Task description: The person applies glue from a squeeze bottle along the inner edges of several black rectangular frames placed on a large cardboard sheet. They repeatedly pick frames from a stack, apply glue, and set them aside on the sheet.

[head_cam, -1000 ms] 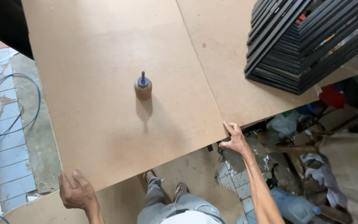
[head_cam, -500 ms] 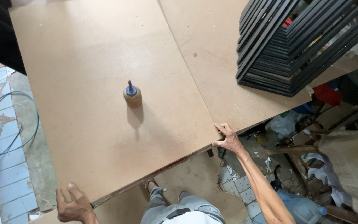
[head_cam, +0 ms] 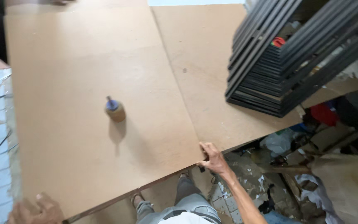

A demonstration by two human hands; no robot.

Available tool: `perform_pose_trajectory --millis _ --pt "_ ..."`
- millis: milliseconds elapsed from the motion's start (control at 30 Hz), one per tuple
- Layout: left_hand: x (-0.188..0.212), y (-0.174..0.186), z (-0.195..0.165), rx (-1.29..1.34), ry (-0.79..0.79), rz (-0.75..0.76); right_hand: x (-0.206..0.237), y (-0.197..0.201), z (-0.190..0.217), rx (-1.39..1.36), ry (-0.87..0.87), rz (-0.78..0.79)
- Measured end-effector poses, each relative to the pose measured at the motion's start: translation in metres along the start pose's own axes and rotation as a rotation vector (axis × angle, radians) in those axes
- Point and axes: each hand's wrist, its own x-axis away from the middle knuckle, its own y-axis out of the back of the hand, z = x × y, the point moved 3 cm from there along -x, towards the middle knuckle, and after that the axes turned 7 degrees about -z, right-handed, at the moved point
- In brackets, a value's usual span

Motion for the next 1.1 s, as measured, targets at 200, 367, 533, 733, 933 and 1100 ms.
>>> perform_pose_trajectory --millis 200,367,533,733,933,1100 --pt "-0.104 -0.058 -0.172 0.944 0.46 0.351 -0.013 0.039 -0.012 -0.459 -0.113 0.033" --pt "-0.183 -0.077 -0.283 1.189 0.656 0.417 -0.026 0.034 -0.028 -1.061 -0.339 0.328" --pt "-0.174 -0.033 -0.36 1.133 0.486 0.433 -0.022 0.022 -0.015 -1.729 -0.341 0.557" --pt "-0.153 0.095 -0.549 1.704 0.404 1.019 -0.02 0.032 -0.045 -1.937 -1.092 0.071" --pt "-0.227 0.123 -0.639 1.715 -0.592 0.856 0.0 0.089 -0.138 -2.633 -0.594 -0.195" --pt "-0.37 0.077 -0.722 0.563 -1.283 -0.147 0.042 0.135 -0.211 -2.654 -0.492 -0.655"
